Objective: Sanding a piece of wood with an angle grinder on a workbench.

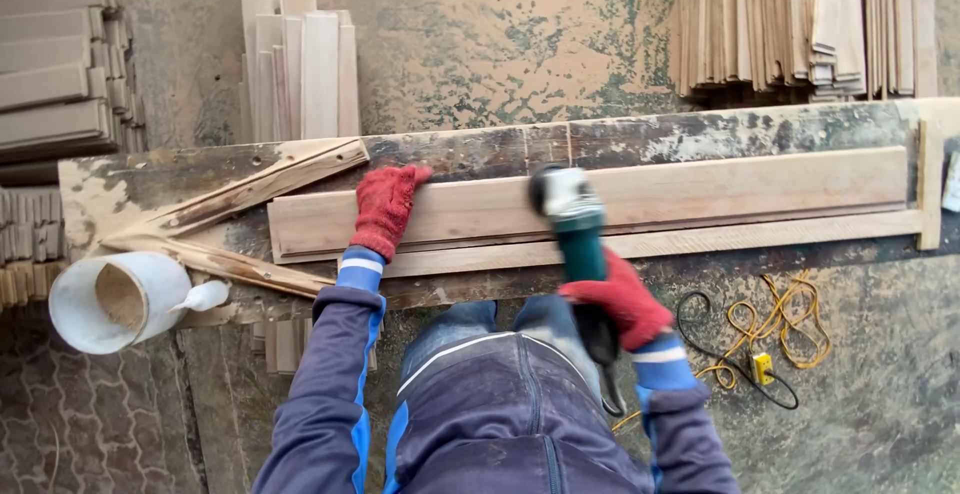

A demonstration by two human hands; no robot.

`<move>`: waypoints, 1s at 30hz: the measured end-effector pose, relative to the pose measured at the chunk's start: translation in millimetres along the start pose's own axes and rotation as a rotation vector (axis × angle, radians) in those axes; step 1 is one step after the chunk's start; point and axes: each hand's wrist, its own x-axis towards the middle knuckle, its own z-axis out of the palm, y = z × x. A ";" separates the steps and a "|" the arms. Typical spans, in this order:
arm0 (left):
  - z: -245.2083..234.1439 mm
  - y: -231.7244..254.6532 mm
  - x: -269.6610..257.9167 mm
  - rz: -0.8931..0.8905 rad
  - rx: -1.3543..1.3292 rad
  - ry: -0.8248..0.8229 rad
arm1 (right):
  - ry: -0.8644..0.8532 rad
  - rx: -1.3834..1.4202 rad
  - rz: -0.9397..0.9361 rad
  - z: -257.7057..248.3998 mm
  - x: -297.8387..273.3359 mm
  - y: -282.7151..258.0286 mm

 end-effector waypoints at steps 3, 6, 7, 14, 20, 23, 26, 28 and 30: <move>-28.4 17.6 -9.9 -0.074 -0.246 -0.066 | 0.141 0.118 0.036 -30.0 -8.2 5.3; -41.8 25.6 -15.0 -0.073 -0.407 -0.098 | 0.164 0.137 0.047 -39.2 -3.6 18.0; -45.0 27.3 -15.3 -0.044 -0.418 -0.105 | 0.146 0.135 0.051 -39.6 0.3 25.4; -35.6 32.6 -12.9 -0.068 -0.331 -0.104 | -0.122 -0.196 0.012 49.6 0.3 -16.6; -1.6 14.7 -1.2 0.015 0.040 -0.014 | -0.243 -0.458 -0.055 48.2 12.5 -12.5; 9.8 0.7 4.1 0.064 0.167 0.041 | -0.167 -0.262 -0.032 13.4 11.2 -2.8; 12.1 -4.0 4.4 0.096 0.294 0.098 | -0.005 0.075 0.010 -42.3 10.6 15.5; 9.0 -2.3 7.3 0.083 0.315 0.089 | 0.129 0.229 0.016 -86.4 11.2 19.5; -21.5 45.5 0.4 0.088 0.406 0.072 | 0.167 0.305 0.039 -129.4 22.8 47.1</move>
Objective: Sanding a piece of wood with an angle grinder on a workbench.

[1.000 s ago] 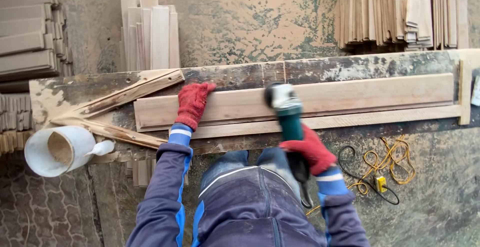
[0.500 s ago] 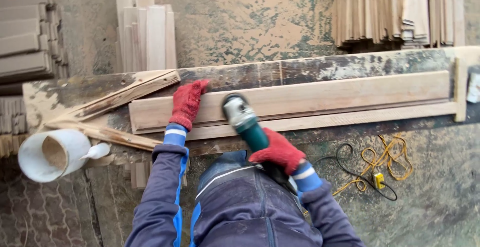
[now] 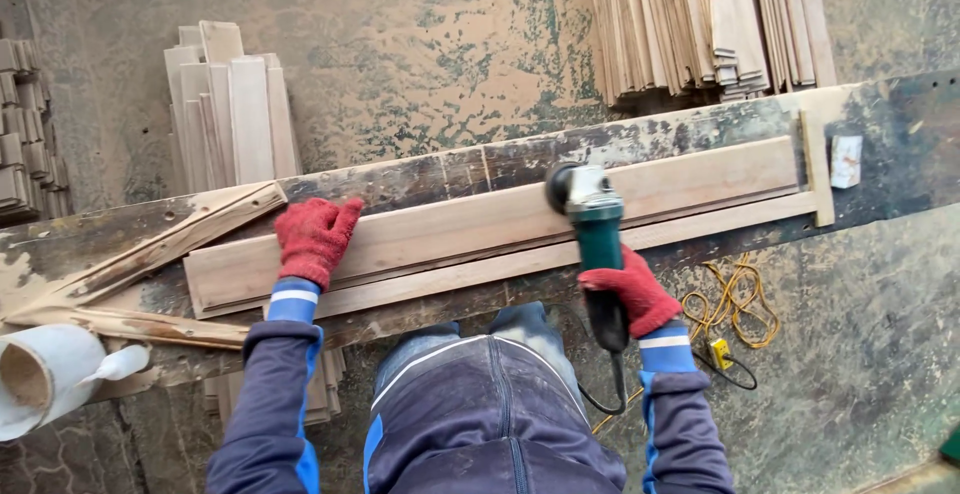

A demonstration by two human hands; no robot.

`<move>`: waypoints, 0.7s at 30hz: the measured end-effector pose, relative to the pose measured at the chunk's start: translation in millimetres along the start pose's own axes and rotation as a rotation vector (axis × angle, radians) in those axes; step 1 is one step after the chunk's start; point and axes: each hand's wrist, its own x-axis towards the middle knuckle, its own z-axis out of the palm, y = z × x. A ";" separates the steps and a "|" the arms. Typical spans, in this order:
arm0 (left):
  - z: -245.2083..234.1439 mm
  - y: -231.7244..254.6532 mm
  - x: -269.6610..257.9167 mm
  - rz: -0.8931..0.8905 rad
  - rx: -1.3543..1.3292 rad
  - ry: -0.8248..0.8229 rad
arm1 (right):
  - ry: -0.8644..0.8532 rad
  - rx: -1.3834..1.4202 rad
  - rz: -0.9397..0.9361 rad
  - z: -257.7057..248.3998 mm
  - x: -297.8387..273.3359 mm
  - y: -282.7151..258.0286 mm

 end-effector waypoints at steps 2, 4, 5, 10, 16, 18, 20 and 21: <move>-27.6 41.9 4.9 0.010 0.092 -0.027 | 0.040 0.076 0.032 -34.8 8.4 0.3; -36.6 93.6 16.3 0.108 0.379 0.036 | 0.069 0.096 0.027 -56.8 4.2 -12.6; -14.5 116.3 15.6 0.112 0.378 0.039 | 0.073 0.098 0.024 -60.0 3.0 -14.1; 43.4 232.8 -5.6 0.193 -0.044 0.213 | 0.004 0.010 0.022 -71.3 3.0 -7.2; 69.3 211.1 3.3 0.270 -0.054 0.323 | -0.152 -0.310 -0.056 -87.1 25.4 3.4; 58.8 219.4 4.5 0.274 -0.007 0.326 | -0.124 -0.236 -0.042 -100.6 18.4 -9.9; 53.7 225.2 1.2 0.263 0.033 0.325 | -0.100 -0.176 -0.020 -126.6 14.6 -19.1; 51.3 226.0 0.6 0.278 0.023 0.325 | -0.045 -0.111 -0.014 -143.9 15.4 -22.2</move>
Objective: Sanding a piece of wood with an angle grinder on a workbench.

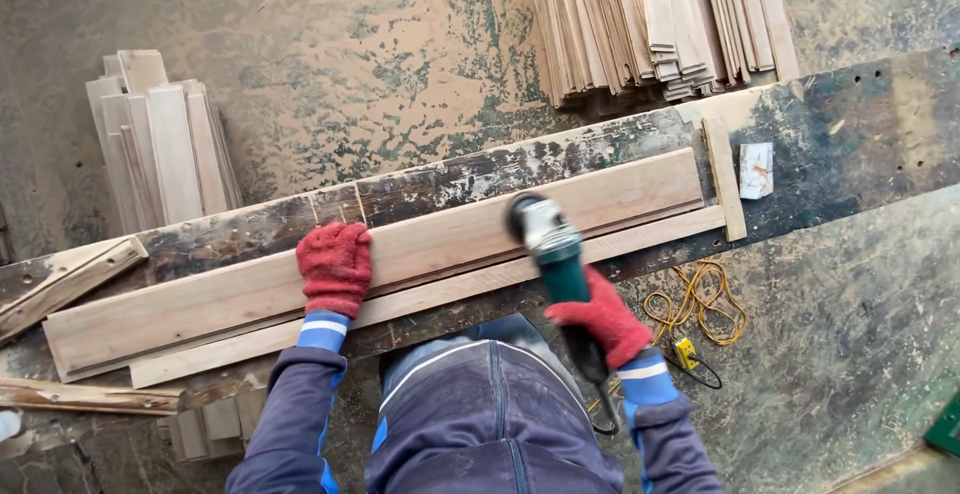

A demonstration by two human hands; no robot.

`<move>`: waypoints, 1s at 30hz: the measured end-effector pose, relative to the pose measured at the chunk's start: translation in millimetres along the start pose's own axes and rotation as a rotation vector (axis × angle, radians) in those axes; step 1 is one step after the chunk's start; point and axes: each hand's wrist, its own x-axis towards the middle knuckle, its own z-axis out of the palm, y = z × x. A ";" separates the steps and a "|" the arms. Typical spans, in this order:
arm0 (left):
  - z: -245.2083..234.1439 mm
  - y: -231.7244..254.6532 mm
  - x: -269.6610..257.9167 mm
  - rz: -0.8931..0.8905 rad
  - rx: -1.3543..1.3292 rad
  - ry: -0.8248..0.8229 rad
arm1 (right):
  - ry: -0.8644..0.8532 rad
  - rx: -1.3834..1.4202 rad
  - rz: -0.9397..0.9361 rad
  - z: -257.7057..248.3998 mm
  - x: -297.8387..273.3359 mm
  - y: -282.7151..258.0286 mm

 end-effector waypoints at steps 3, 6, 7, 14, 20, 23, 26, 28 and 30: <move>3.0 -2.5 -1.0 0.017 -0.005 0.006 | 0.138 0.112 -0.001 -45.1 5.6 -9.9; 7.0 -1.1 -3.2 0.005 0.030 0.007 | 0.259 0.198 -0.009 -79.9 20.1 -11.8; 6.6 -0.8 -3.4 -0.002 0.057 -0.004 | 0.303 0.243 0.001 -89.0 25.8 -9.8; 12.3 -1.3 -4.6 -0.022 0.126 -0.045 | 0.300 0.217 -0.016 -73.0 39.9 -5.7; 10.2 2.5 -4.4 -0.024 0.145 -0.060 | 0.044 -0.128 -0.032 10.1 19.2 -31.8; 7.5 2.4 -5.6 -0.041 0.146 -0.067 | -0.137 -0.411 -0.046 35.6 26.1 -23.4; 6.7 1.4 -2.8 -0.046 0.149 -0.080 | -0.195 -0.555 -0.048 41.5 27.5 -28.3; 7.2 2.6 -2.7 -0.052 0.151 -0.105 | -0.163 -0.477 -0.033 36.6 25.3 -34.5; 1.8 6.8 -0.3 -0.068 0.173 -0.133 | -0.093 -0.314 -0.018 9.7 28.6 -30.3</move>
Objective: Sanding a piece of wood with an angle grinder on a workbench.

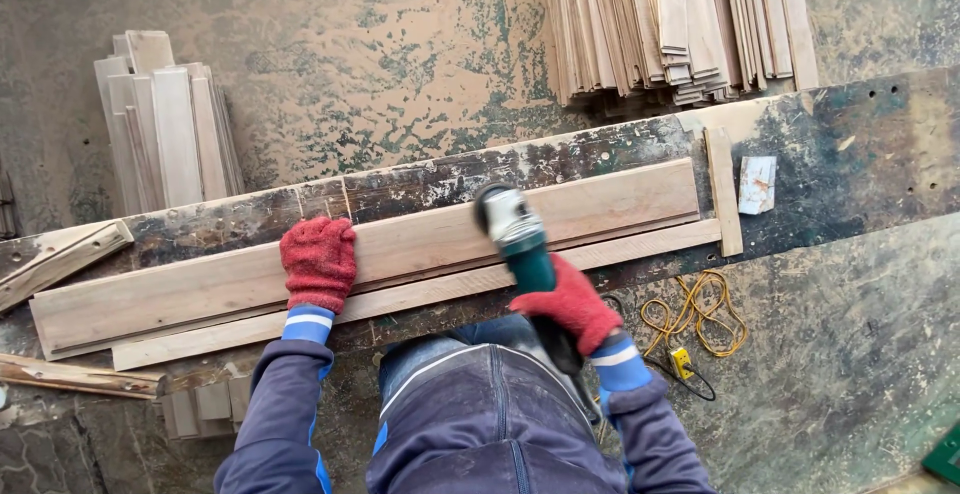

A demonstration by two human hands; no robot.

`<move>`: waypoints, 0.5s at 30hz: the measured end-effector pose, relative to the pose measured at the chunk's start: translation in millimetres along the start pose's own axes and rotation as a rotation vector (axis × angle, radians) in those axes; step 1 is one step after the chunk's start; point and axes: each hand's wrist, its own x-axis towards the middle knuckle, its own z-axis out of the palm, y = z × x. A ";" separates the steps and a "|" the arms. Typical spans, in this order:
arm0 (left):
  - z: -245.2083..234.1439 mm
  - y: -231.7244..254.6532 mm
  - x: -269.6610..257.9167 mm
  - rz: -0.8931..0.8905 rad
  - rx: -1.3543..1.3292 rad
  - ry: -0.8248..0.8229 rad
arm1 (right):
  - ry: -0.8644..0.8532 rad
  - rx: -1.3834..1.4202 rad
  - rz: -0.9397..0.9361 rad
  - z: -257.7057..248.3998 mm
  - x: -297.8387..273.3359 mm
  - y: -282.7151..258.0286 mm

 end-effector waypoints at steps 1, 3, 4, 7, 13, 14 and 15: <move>-3.5 1.1 0.9 -0.013 0.024 -0.026 | 0.071 0.165 0.015 -11.9 0.5 5.6; -2.5 -0.3 0.9 -0.011 0.022 -0.028 | 0.147 0.261 0.029 -41.3 -10.6 -1.8; -1.8 -0.2 1.2 -0.004 0.019 -0.030 | 0.227 0.361 0.042 -56.5 -16.9 -5.2; -4.0 4.1 2.4 -0.006 0.052 -0.041 | 0.341 0.419 0.051 -95.7 -8.2 13.0; 5.7 3.5 5.2 -0.033 0.084 -0.079 | 0.348 0.469 0.059 -92.9 8.9 42.5; 2.4 3.5 4.6 -0.030 0.088 -0.080 | 0.347 0.473 0.060 -75.5 2.7 28.3; -0.7 4.2 4.0 -0.032 0.079 -0.084 | 0.259 0.414 0.032 -58.8 -3.6 14.3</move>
